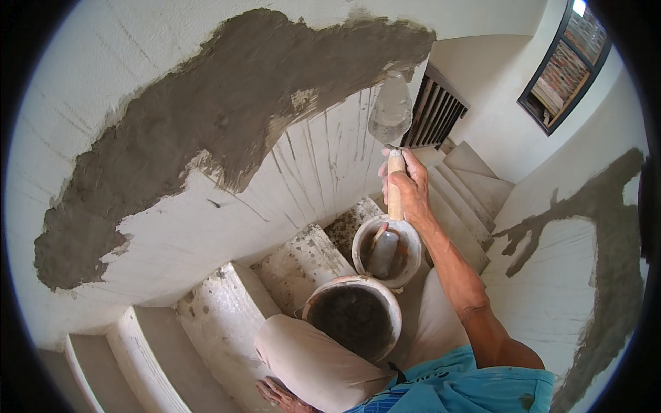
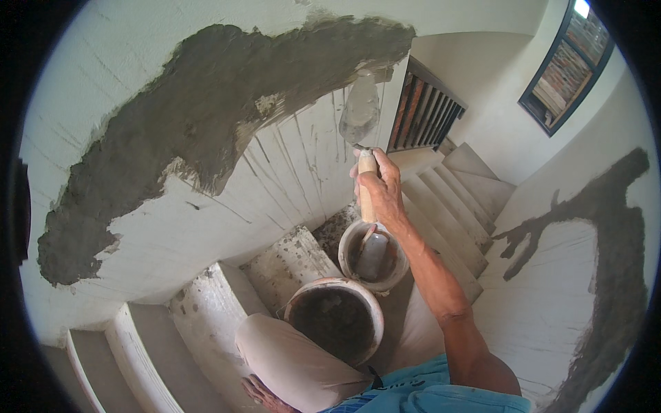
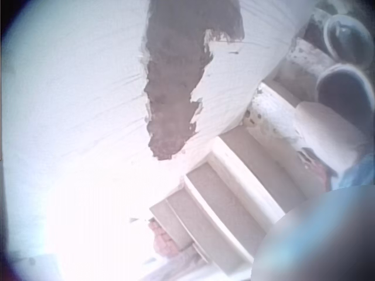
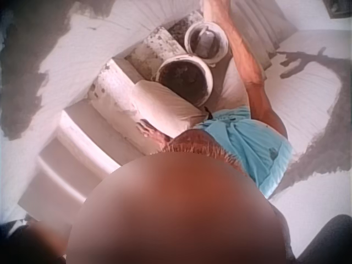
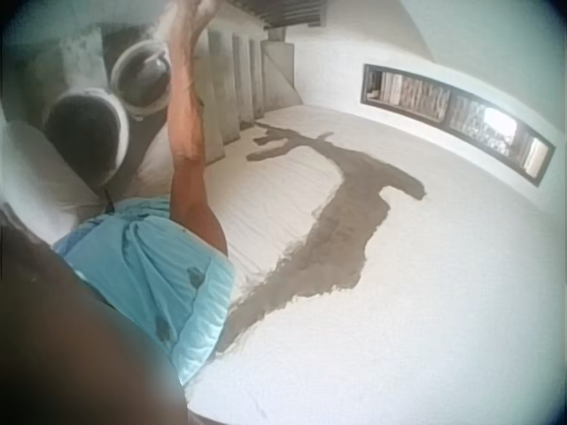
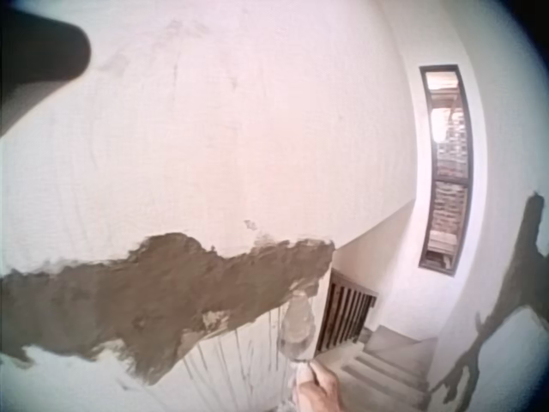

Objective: The person applies plaster to a wall above a staircase using a trowel. They repeatedly scoop plaster from a bucket and spread it onto the wall surface.

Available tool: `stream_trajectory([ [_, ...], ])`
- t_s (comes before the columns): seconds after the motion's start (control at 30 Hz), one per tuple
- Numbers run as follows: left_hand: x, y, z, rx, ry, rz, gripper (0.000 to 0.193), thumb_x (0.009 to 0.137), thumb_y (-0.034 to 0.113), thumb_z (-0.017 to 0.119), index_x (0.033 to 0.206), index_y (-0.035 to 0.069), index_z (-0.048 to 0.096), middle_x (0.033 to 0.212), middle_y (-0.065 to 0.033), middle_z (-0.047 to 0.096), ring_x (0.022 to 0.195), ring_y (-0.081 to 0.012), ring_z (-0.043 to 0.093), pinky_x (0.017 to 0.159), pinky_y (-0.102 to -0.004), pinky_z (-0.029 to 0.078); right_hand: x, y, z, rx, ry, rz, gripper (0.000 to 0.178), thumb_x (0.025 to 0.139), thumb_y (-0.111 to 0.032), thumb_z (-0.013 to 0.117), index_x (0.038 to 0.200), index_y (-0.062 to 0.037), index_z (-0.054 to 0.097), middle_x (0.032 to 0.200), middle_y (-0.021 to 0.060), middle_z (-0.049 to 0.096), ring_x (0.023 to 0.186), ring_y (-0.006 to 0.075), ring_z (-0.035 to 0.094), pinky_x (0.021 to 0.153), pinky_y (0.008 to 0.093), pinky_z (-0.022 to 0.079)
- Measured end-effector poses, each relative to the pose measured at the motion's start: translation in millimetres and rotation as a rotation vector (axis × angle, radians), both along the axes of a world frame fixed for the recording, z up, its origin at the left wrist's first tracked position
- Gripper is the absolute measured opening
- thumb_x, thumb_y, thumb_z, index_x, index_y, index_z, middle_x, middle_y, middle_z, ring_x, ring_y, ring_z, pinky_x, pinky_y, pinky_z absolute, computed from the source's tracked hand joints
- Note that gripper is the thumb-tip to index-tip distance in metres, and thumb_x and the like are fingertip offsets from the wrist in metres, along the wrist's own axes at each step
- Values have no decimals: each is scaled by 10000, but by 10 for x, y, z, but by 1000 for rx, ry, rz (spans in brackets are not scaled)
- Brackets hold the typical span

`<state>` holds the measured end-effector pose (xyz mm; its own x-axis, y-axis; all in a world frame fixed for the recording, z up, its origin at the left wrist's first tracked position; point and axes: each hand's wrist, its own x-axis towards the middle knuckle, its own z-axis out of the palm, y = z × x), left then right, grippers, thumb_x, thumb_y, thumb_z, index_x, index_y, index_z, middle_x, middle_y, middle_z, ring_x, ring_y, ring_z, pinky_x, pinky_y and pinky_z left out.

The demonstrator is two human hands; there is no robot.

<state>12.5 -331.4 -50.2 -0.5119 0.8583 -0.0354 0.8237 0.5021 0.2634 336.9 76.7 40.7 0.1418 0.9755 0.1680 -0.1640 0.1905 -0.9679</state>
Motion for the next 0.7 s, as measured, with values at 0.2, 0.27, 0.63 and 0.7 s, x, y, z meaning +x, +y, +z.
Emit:
stream_trajectory([
  [0.2,-130,-97,-246,52,-49,11,731,993,511,281,1544,35,344,1602,-257,297,1480,-443,251,1220,-548,185,5,54,23,5,13,-61,481,842,-80,459,1307,19,532,873,96,594,607,121,556,474,281,496],
  [0.27,-147,-104,-276,65,-48,-2,736,993,515,277,1546,34,343,1602,-258,295,1481,-443,249,1220,-548,184,33,93,21,2,-32,-89,480,848,-77,457,1313,14,533,865,91,591,605,123,555,475,283,498],
  [0.63,-21,-14,-29,56,-43,-12,798,992,567,213,1562,17,310,1610,-265,273,1492,-445,232,1222,-549,180,-63,-7,30,-56,29,-43,458,849,-86,489,1296,-12,554,845,54,568,621,110,529,496,282,474],
  [0.7,-29,-21,-28,51,-58,15,793,990,558,217,1562,16,309,1608,-266,277,1487,-451,239,1221,-549,186,-125,-33,11,-60,42,-16,454,847,-83,490,1291,-10,552,846,55,569,617,108,529,496,282,473],
])
